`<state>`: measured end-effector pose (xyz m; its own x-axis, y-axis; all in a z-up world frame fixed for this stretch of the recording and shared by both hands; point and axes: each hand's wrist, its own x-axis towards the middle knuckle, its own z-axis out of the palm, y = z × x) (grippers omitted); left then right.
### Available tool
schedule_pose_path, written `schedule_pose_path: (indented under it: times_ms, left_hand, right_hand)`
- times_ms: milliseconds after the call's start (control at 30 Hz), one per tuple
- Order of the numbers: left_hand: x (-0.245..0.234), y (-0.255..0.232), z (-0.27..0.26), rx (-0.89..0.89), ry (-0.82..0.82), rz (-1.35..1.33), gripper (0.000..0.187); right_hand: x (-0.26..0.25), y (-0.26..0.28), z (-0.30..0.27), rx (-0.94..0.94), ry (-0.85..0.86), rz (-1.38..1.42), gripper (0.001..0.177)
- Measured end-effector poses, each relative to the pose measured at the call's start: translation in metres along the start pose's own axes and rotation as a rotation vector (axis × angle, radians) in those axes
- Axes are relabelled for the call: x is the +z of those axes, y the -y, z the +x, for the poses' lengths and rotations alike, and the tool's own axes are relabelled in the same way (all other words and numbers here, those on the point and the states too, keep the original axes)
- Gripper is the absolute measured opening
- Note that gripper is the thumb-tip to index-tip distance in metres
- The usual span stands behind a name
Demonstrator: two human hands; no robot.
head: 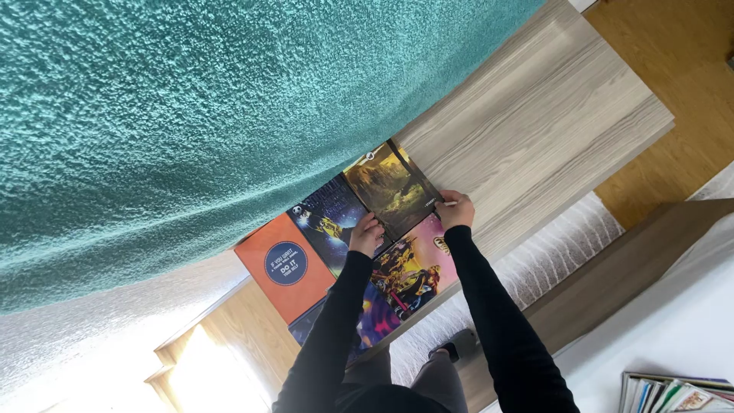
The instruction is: The person picks up various notebooks and books from a pile on a white surface and places them one by one onto a wooden cabinet. The items include notebooks with different cover designs, such as a bridge, a dog, and a motorcycle, which are arranged in a grid pattern on the cabinet.
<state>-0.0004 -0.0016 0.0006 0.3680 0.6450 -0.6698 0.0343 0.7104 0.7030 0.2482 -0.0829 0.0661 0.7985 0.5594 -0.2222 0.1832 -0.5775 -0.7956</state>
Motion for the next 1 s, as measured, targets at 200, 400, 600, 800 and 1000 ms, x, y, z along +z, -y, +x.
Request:
schedule_pose_path:
  times_ms: [200, 400, 600, 800, 1000]
  left_hand:
    - [0.012, -0.018, -0.017, 0.052, -0.118, 0.122, 0.054]
    - [0.038, -0.041, -0.053, 0.226, 0.01, 0.102, 0.027]
    - [0.095, -0.016, -0.078, 0.273, 0.217, 0.116, 0.015]
    - [0.168, 0.014, -0.127, 0.342, 0.473, 0.078, 0.015]
    - [0.239, 0.056, -0.174, 0.182, 0.604, 0.171, 0.017]
  right_hand:
    - [-0.011, 0.018, -0.013, -0.025, -0.067, 0.02, 0.032]
    - [-0.029, -0.01, -0.033, 0.17, -0.055, 0.52, 0.012]
    - [-0.094, -0.016, -0.099, 0.289, -0.103, 0.948, 0.007]
    - [-0.172, -0.043, -0.165, 0.321, -0.214, 1.11, 0.009]
    - [-0.258, -0.08, -0.223, 0.36, -0.371, 1.129, 0.012]
